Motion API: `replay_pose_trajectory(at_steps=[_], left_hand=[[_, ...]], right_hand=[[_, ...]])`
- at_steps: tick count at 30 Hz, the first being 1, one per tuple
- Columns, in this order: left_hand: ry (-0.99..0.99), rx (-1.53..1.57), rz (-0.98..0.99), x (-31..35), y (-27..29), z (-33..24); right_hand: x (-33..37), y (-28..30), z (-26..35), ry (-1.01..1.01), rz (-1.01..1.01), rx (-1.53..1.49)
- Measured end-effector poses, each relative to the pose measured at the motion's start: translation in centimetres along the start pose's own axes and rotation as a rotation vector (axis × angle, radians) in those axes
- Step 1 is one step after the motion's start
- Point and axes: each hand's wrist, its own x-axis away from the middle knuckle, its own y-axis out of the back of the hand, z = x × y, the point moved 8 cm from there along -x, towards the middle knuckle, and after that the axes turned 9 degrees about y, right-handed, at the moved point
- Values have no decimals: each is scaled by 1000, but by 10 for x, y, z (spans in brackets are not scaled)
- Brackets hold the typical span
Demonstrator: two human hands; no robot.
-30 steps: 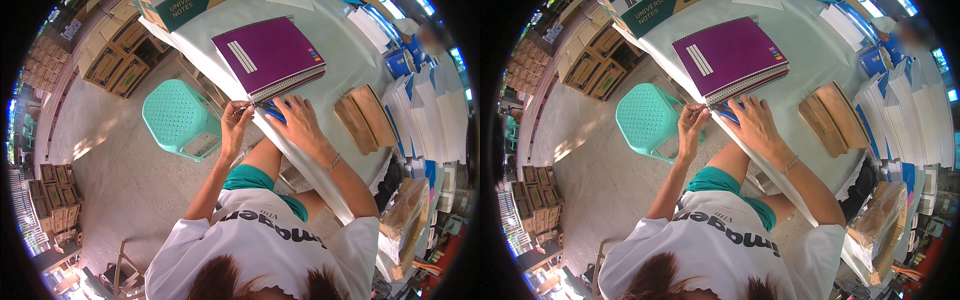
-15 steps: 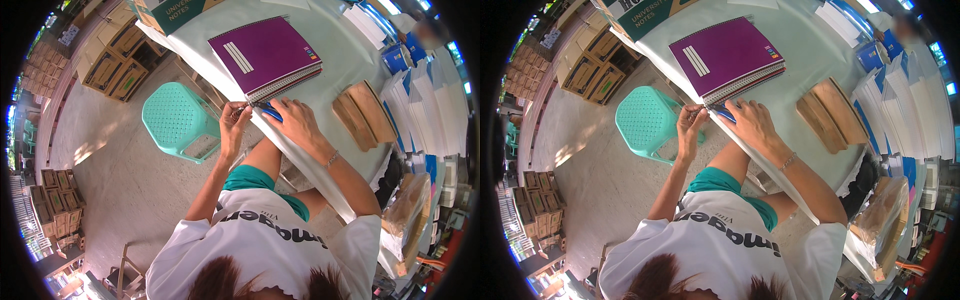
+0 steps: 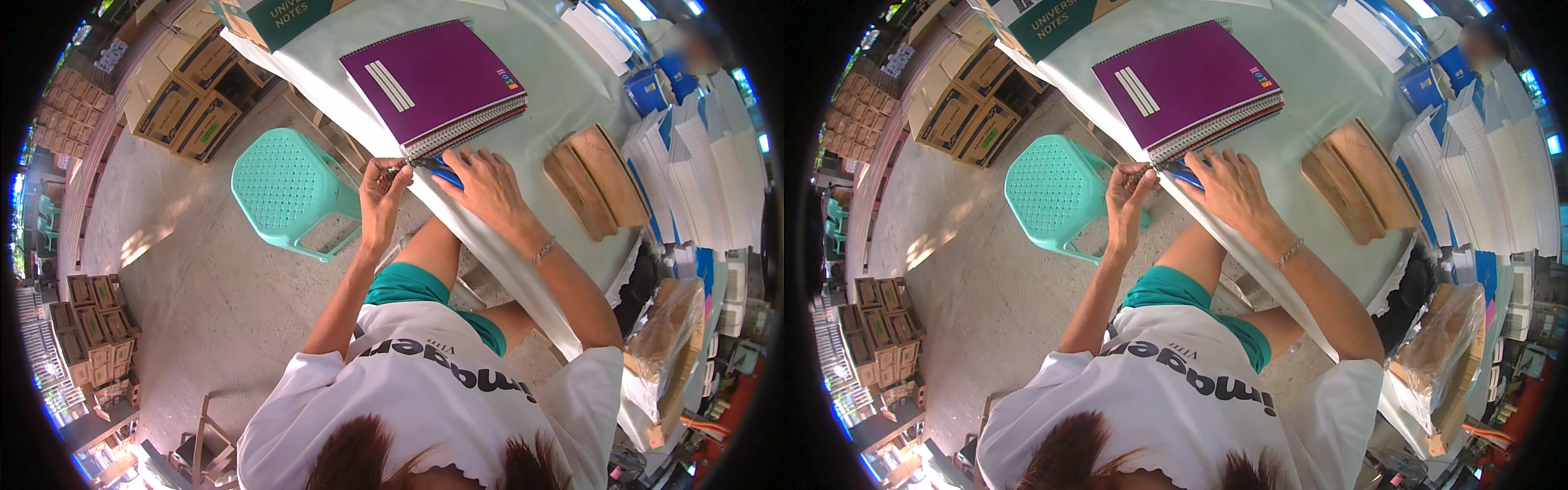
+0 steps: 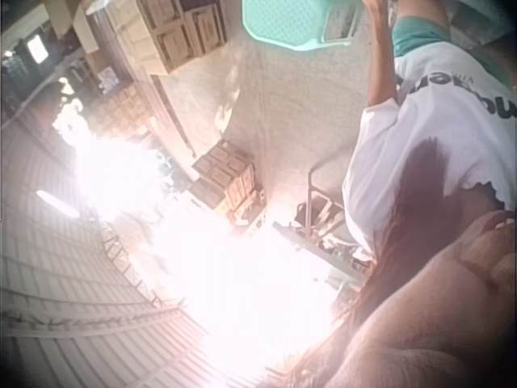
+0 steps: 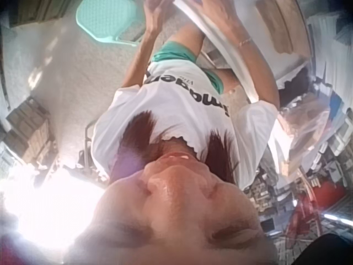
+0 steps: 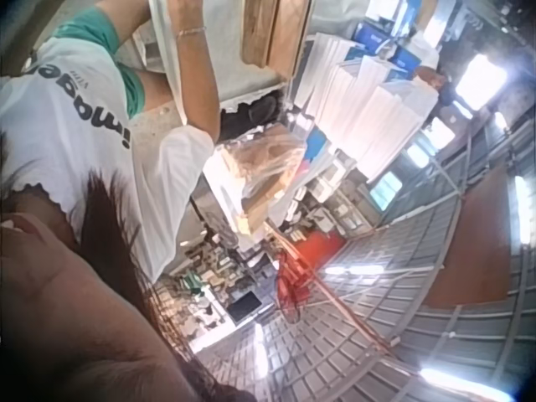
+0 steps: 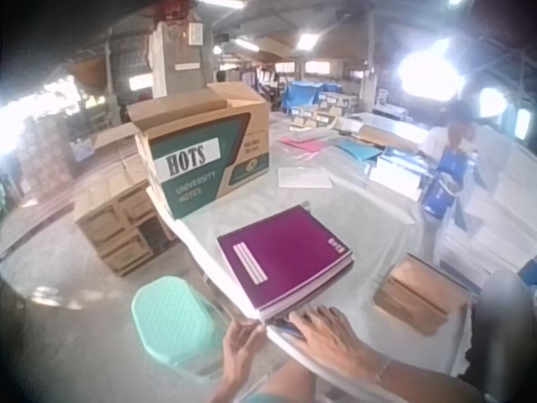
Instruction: The person caps the ends of spiral bindings on notebooks. The person places each notebook on a wooden jig, uses pliers to bend the metal coil ends inward, and then stacks the finished notebooks on a table.
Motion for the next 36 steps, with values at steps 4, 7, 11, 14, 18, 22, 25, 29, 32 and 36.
replay_pose_trajectory(at_steps=[4, 7, 11, 14, 18, 22, 25, 29, 32, 36], left_hand=[[5, 6, 6, -1, 2, 4], [18, -8, 1, -1, 2, 4], [4, -12, 0, -1, 1, 3], [85, 329, 21, -2, 4, 10], [214, 488, 57, -2, 2, 16], [146, 341, 42, -3, 3, 16], [85, 159, 51, -5, 2, 11], [69, 32, 59, -8, 7, 12], [65, -16, 36, -9, 8, 8], [76, -13, 31, -8, 8, 12]], right_hand=[[2, -13, -3, -90, 127, -119], [3, -16, -3, -140, 160, -153], [6, -10, -3, -193, 171, -149], [13, -1, -5, -177, 117, -77], [18, 6, -3, -129, 62, 44], [18, -4, -1, -158, 122, 3], [17, -7, 1, -156, 95, 22], [17, -13, 4, -166, 88, -2], [16, -16, 4, -163, 85, 9], [16, -15, 5, -151, 74, 16]])
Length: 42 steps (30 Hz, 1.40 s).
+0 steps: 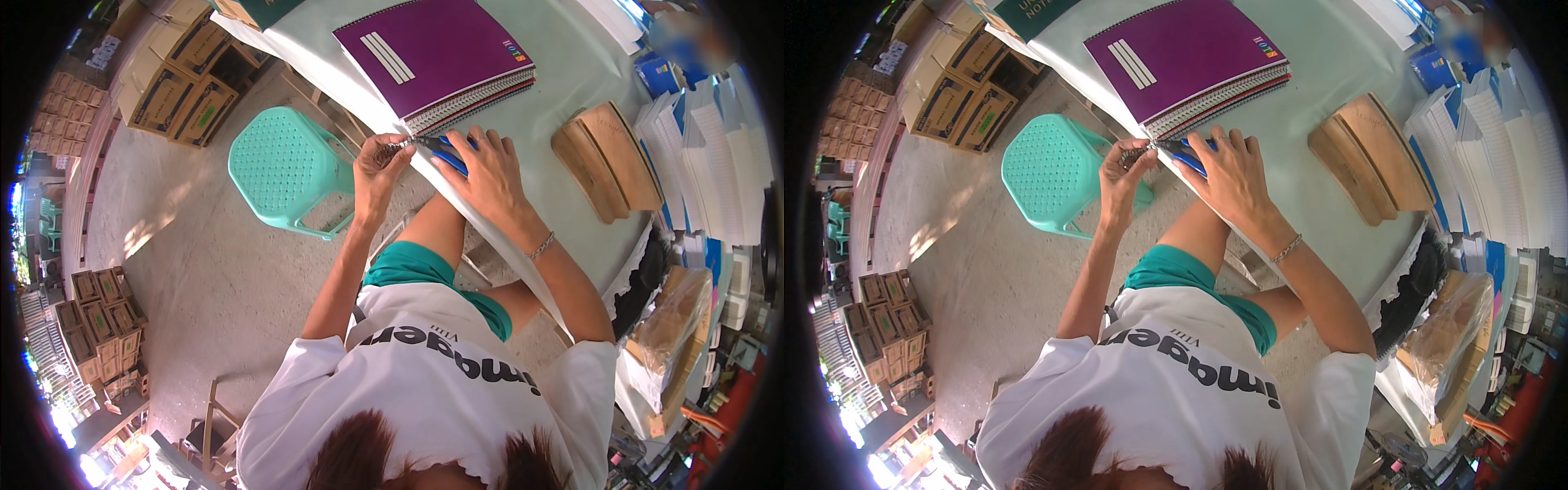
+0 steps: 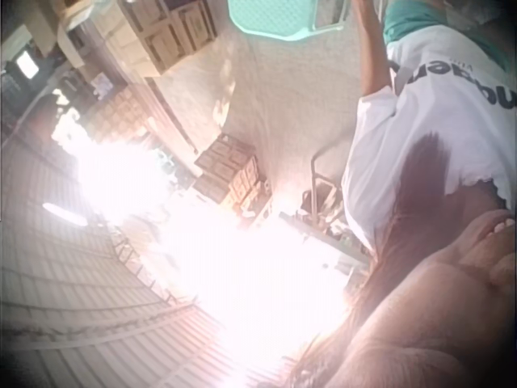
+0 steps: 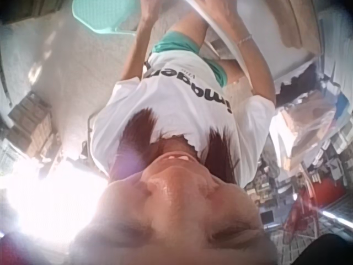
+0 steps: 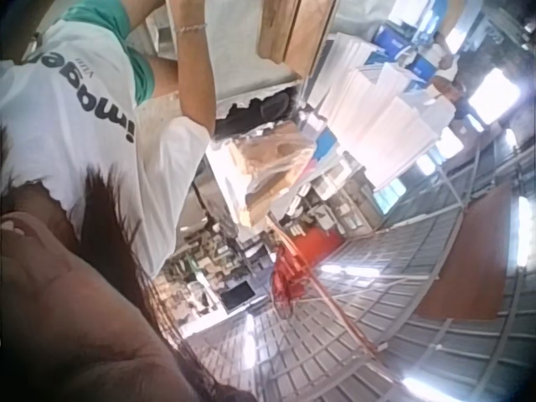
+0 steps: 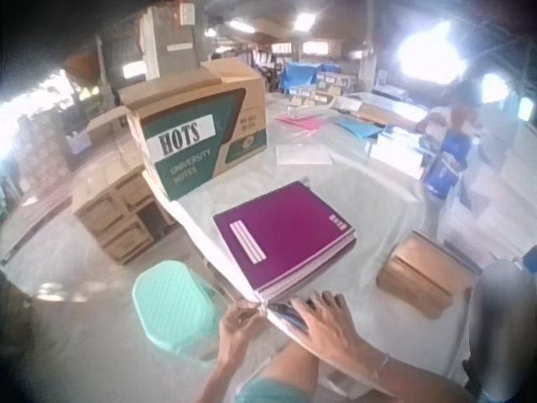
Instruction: The person caps the ends of spiral bindings on notebooks. The person places each notebook on a wooden jig, uses pliers to bend the metal coil ends inward, and then stacks the finished notebooks on a table.
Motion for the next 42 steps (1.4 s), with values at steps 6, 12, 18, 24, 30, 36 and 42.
replay_pose_trajectory(at_steps=[6, 12, 18, 24, 30, 36, 42], left_hand=[[-29, -25, -31, 0, 2, 1], [-44, -31, -32, 1, 2, 2], [54, 352, 64, 3, 2, 7], [125, 370, 117, 0, 0, 16], [80, 125, 65, -3, -1, 19], [50, 87, 30, -4, 1, 19], [44, 98, 21, -3, 1, 18]], right_hand=[[-2, 2, 1, 64, -70, -4], [-4, -12, -3, -67, 124, -113], [8, -4, -7, -99, 38, -80], [13, -1, -2, -48, -33, 28], [10, -5, 0, -53, -16, 50], [6, -6, 4, -37, -21, 42], [5, -8, 5, -13, -34, 47]])
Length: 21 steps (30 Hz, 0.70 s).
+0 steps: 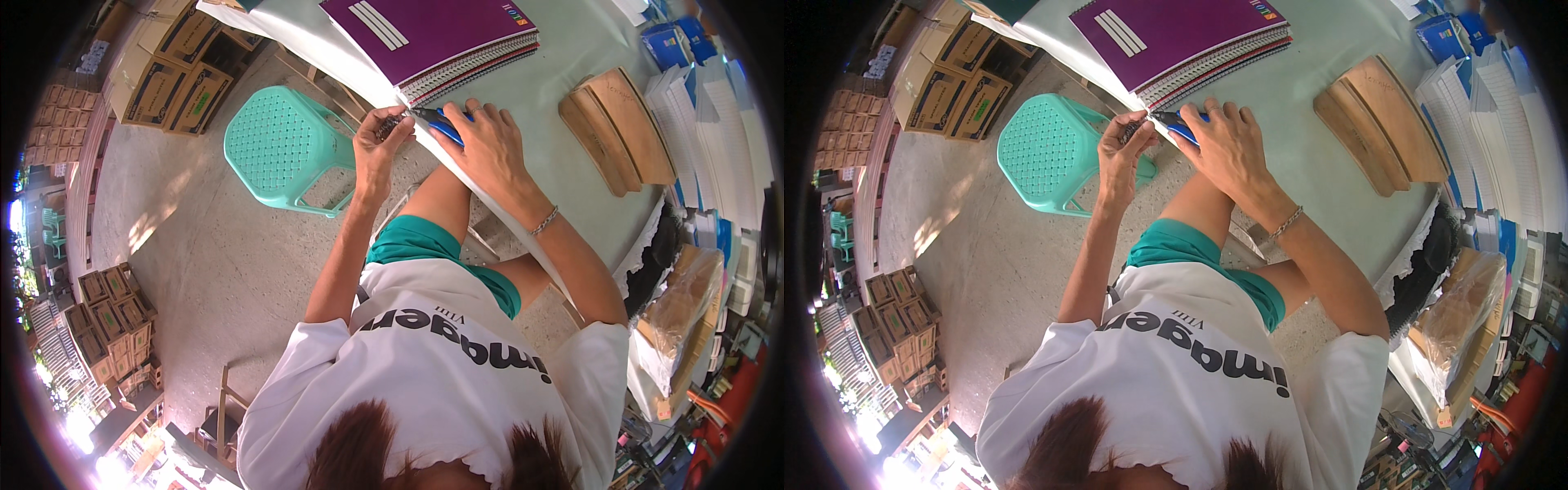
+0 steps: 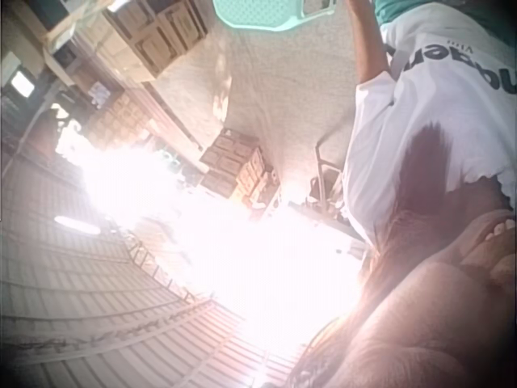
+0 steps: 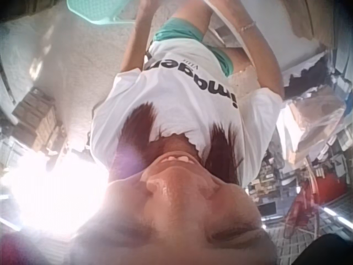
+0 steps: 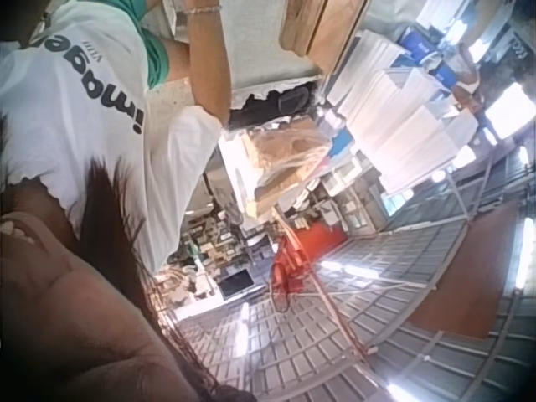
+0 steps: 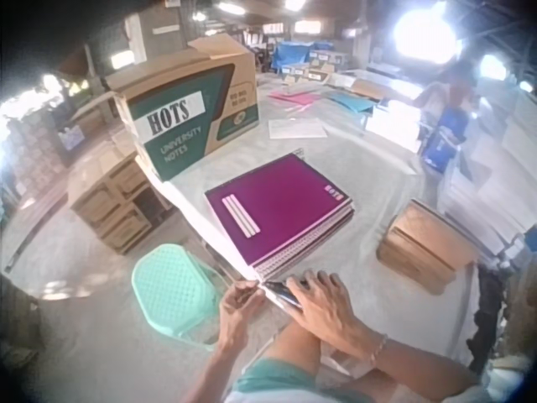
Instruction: The person caps the ends of spiral bindings on notebooks. The person places each notebook on a wooden jig, uses pliers to bend the metal coil ends inward, and then stacks the finished notebooks on a table.
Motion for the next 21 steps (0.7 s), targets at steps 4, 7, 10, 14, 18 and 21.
replay_pose_trajectory(at_steps=[4, 7, 10, 14, 18, 21], left_hand=[[-10, 10, 8, 0, -1, 0], [-15, 9, -5, 2, -1, 1], [7, 24, 12, 5, -3, 3], [89, 175, 59, 15, 7, 11], [404, 429, 187, 40, -16, 20], [483, 456, 257, 57, -50, 9]], right_hand=[[-2, -5, 0, -23, 59, 14], [-2, -12, -3, -71, 156, -20], [2, -12, -6, -93, 166, -35], [28, 12, -31, -152, 98, 24], [58, 30, -58, -253, 72, 89], [70, 49, -51, -186, -70, 188]])
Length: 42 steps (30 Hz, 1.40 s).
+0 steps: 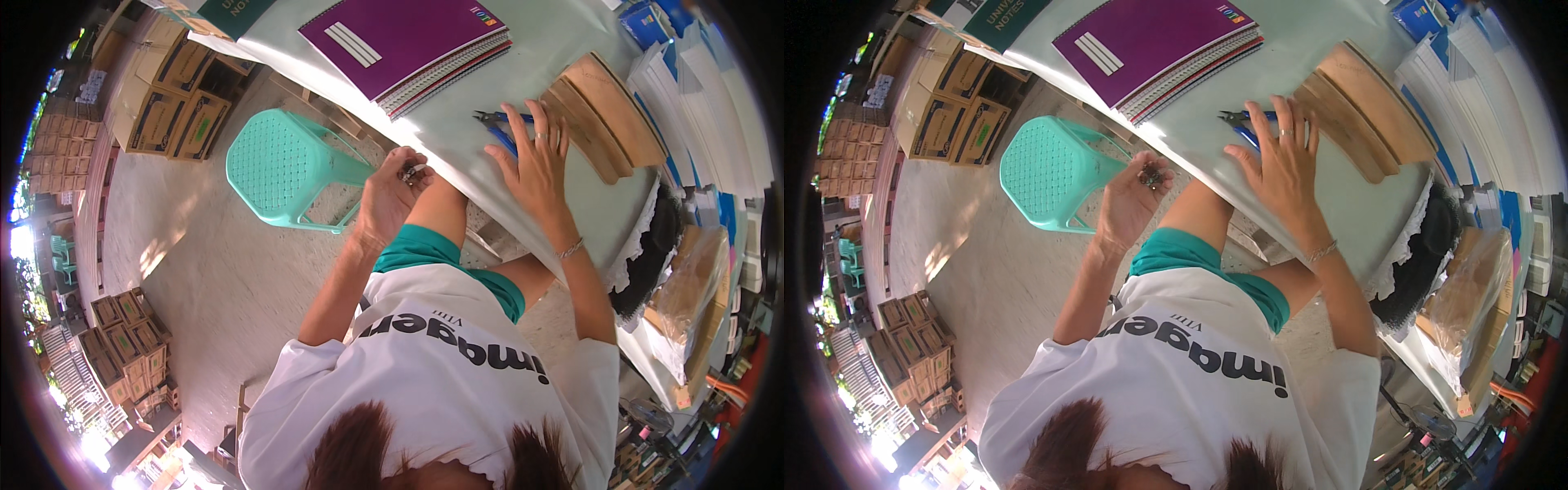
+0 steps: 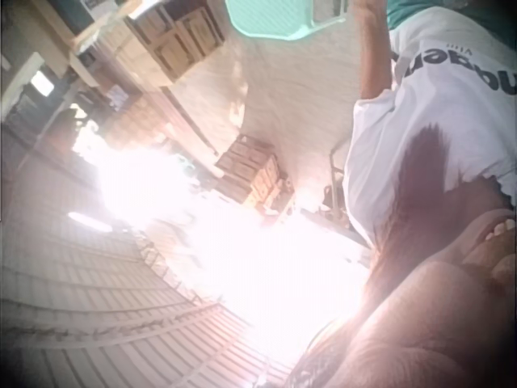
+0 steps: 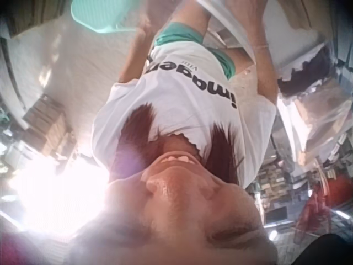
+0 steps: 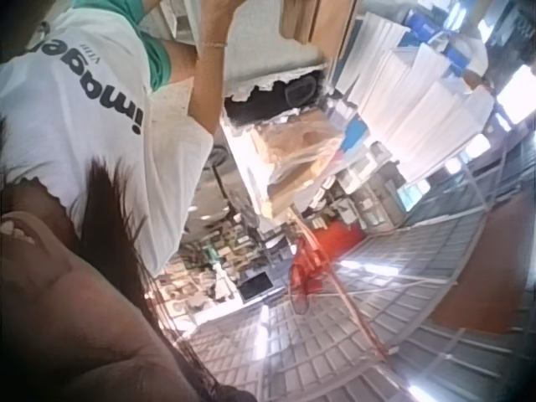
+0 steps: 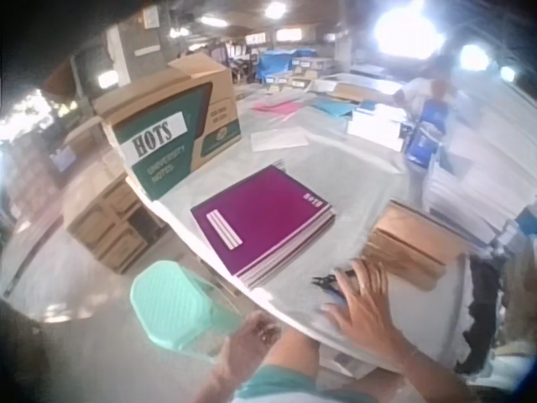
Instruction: The person caps the ends of spiral bindings on notebooks. The person places each notebook on a wooden jig, uses pliers to bend the metal coil ends inward, and then stacks the finished notebooks on a table.
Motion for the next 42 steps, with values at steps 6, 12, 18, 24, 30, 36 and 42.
replay_pose_trajectory(at_steps=[6, 12, 18, 24, 30, 36, 42], left_hand=[[-318, -845, 75, 14, -101, 14], [-703, -1577, 307, 25, -160, 67], [-723, -1834, 470, 23, -177, 116], [-933, -1890, 617, 47, -215, 131], [-893, -1869, 432, 34, -193, 93], [-1093, -1608, -12, 31, -146, -7], [-1009, -1134, -563, 38, -44, -99]], right_hand=[[36, -25, 49, -903, -293, -2458], [52, -20, 44, -846, -777, -2719], [100, 6, -2, -1267, -1008, -2602], [166, 68, -82, -1084, -1108, -2300], [265, 261, -232, -641, -1253, -1036], [381, 292, -324, -1026, -68, 81], [192, 235, -183, -775, -283, 30]])
